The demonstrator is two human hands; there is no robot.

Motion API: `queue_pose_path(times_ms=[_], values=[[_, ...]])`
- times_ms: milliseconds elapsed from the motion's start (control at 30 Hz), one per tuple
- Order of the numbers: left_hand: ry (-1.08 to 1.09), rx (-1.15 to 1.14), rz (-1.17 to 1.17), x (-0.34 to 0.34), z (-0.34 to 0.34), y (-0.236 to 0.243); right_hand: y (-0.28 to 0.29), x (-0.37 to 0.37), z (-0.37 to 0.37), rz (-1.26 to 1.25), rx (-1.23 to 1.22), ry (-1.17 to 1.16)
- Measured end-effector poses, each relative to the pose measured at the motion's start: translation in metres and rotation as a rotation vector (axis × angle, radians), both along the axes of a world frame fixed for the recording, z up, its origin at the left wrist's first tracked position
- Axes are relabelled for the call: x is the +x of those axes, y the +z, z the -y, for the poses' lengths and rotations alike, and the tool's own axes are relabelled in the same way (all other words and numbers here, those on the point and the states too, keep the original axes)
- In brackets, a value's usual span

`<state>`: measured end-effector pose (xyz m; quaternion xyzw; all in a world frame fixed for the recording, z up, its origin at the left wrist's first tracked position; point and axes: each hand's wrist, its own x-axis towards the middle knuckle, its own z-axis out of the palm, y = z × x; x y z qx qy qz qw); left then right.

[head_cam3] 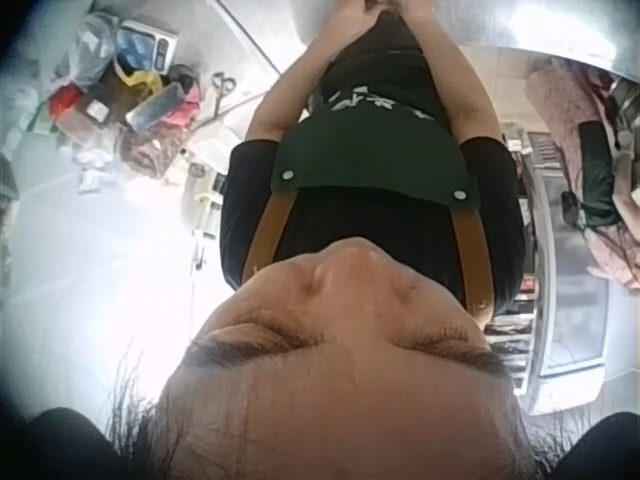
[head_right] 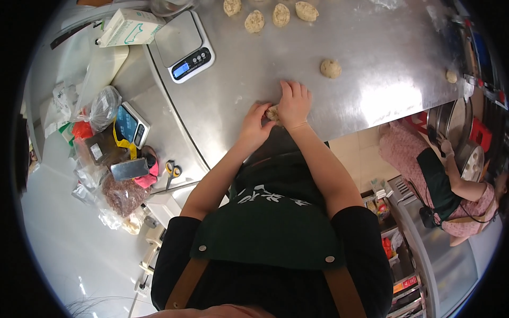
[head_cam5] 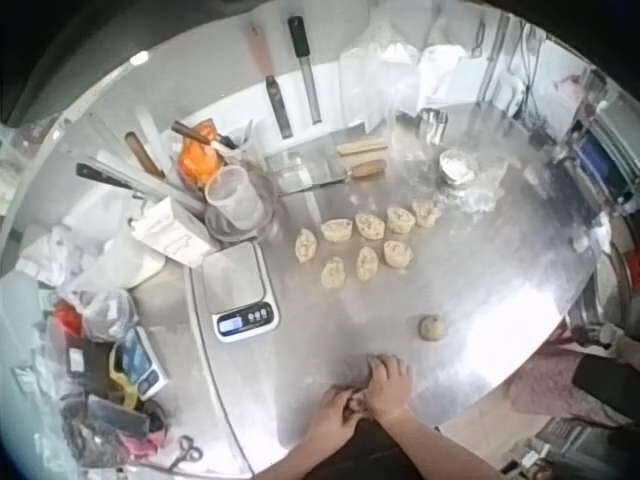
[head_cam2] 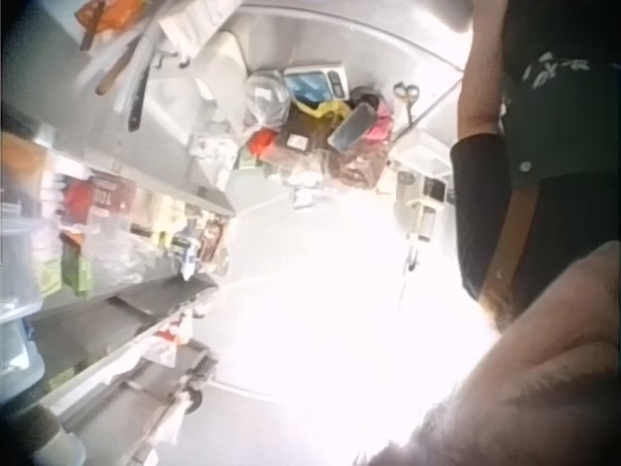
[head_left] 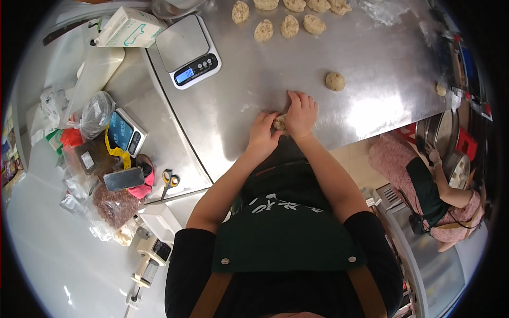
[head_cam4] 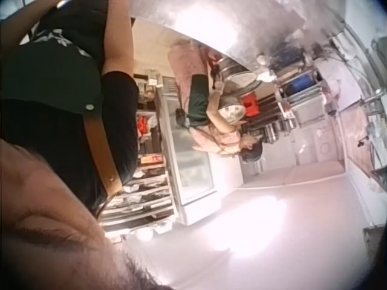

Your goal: Manually shaping and rolling small portions of dough into round buns on a metal work table.

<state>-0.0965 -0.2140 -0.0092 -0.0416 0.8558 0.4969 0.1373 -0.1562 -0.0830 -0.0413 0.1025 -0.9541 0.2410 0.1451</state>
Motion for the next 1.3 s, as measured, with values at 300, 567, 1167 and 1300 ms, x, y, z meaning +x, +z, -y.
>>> queue_pose_path(times_ms=[300,567,1167,1300], values=[[0.097,-0.067,-0.170,0.023,-0.019,0.016,0.022,-0.003,0.023,0.061,-0.031,-0.042],[0.131,0.059,-0.006,0.036,-0.015,0.005,-0.001,-0.003,-0.007,0.037,-0.011,-0.023],[0.312,0.538,0.280,0.024,-0.022,0.004,0.004,0.004,-0.007,-0.075,-0.173,0.068],[0.213,0.463,0.155,0.022,-0.016,-0.007,-0.003,0.000,-0.009,-0.012,-0.156,0.056]])
